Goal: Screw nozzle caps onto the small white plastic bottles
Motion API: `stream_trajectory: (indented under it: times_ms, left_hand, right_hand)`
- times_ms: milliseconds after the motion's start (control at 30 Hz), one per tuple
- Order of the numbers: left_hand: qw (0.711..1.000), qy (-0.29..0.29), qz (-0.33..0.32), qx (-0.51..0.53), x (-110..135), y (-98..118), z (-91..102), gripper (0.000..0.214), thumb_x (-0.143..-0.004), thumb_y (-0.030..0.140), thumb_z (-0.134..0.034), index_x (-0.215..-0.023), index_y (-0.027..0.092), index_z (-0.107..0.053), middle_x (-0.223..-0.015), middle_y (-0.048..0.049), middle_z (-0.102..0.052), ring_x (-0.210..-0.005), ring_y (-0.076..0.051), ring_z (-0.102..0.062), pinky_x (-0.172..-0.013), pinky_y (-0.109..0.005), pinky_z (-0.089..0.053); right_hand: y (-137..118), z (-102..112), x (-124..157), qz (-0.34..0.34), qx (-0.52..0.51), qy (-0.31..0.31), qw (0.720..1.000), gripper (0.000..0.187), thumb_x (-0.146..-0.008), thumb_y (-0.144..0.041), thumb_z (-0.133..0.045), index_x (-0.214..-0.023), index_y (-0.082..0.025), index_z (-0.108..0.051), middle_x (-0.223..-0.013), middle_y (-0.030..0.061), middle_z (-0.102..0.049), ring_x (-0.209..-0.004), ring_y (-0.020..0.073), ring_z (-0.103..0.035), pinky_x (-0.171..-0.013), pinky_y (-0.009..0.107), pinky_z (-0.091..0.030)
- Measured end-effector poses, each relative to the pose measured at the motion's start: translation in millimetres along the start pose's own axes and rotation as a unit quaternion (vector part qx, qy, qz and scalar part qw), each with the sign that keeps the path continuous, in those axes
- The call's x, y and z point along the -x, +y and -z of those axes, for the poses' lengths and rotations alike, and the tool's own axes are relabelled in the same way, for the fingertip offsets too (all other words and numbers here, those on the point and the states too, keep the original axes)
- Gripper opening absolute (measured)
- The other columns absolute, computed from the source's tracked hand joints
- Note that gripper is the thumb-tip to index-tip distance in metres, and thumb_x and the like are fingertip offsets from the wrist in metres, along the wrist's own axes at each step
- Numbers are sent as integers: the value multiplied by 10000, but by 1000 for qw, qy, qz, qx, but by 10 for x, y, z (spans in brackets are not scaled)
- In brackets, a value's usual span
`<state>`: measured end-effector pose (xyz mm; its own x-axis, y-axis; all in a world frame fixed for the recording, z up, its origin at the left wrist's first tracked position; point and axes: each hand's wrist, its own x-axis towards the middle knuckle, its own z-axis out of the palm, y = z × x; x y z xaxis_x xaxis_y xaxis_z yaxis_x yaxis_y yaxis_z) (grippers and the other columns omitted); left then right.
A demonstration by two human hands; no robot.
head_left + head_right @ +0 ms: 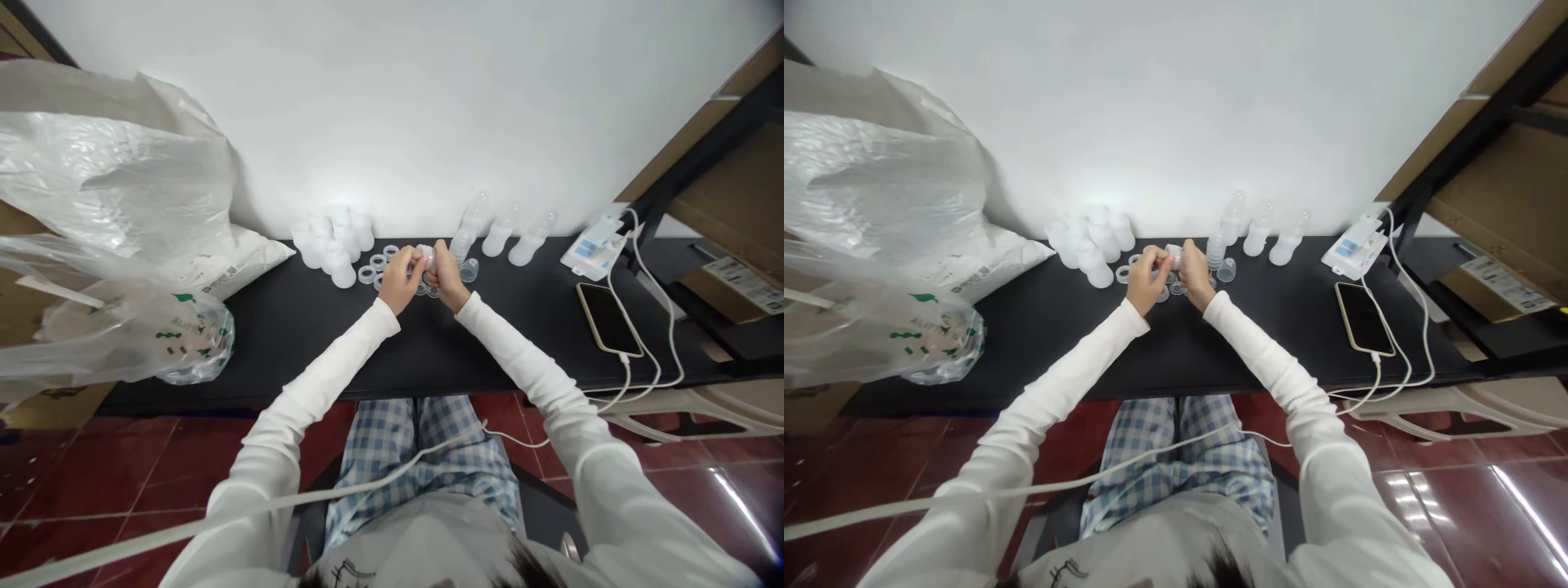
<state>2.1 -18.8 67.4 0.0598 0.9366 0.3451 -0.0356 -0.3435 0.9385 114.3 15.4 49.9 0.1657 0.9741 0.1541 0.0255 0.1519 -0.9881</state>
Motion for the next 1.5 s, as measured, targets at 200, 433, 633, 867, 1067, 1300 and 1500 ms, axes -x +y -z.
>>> stream_trajectory:
  times_ms: [200,433,633,867,1067,1300,1500]
  left_hand:
    - [984,60,108,125,15,-47,-111,373,-946,241,-615,-640,186,-408,-595,50,-357,-547,-78,-355,-551,-221,-333]
    - [839,-216,461,192,-148,-120,246,276,-870,135,-652,-629,143,-519,-523,20,-471,-415,-42,-365,-363,-175,-195]
    - [894,-117,346,260,-135,-101,228,268,-899,361,-692,-771,140,-608,-672,-11,-610,-568,-69,-548,-515,-178,-442]
    - [981,1,93,172,-76,-388,94,341,-795,426,-786,-677,164,-602,-673,21,-576,-643,-82,-544,-634,-208,-454]
    - [960,38,188,206,-103,-439,192,382,-856,307,-689,-570,167,-476,-526,47,-438,-466,-60,-413,-465,-199,-342]
    - [965,7,190,180,-117,-390,269,342,-813,307,-716,-585,152,-514,-508,52,-405,-431,-44,-332,-391,-188,-230]
    - [959,59,199,191,-124,-395,319,368,-834,304,-683,-564,156,-481,-524,35,-434,-438,-47,-357,-381,-182,-207]
  right_hand:
    - [77,130,129,240,224,128,936,339,-907,-446,-383,-640,-249,-316,-570,-28,-338,-548,142,-356,-596,321,-377]
    - [-79,520,57,440,438,-301,724,287,-735,-520,-624,-666,-256,-537,-598,-11,-462,-566,143,-364,-572,310,-340]
    - [-160,370,69,372,421,-63,825,362,-943,-515,-418,-787,-211,-536,-671,23,-557,-604,143,-500,-580,295,-321]
    - [-19,263,20,218,331,12,918,429,-953,-643,-463,-831,-235,-519,-711,3,-586,-630,174,-552,-619,307,-417]
    - [67,332,95,360,336,-147,858,288,-955,-476,-591,-1071,-215,-624,-1036,94,-666,-994,250,-649,-874,403,-532]
    - [-22,599,267,460,385,-230,766,305,-1025,-151,-384,-1112,-229,-665,-1341,113,-633,-1275,241,-594,-1023,446,-534]
    - [-147,1160,159,443,419,-100,786,210,-1009,-252,-478,-1124,-257,-653,-1299,105,-624,-1253,248,-592,-1030,465,-539]
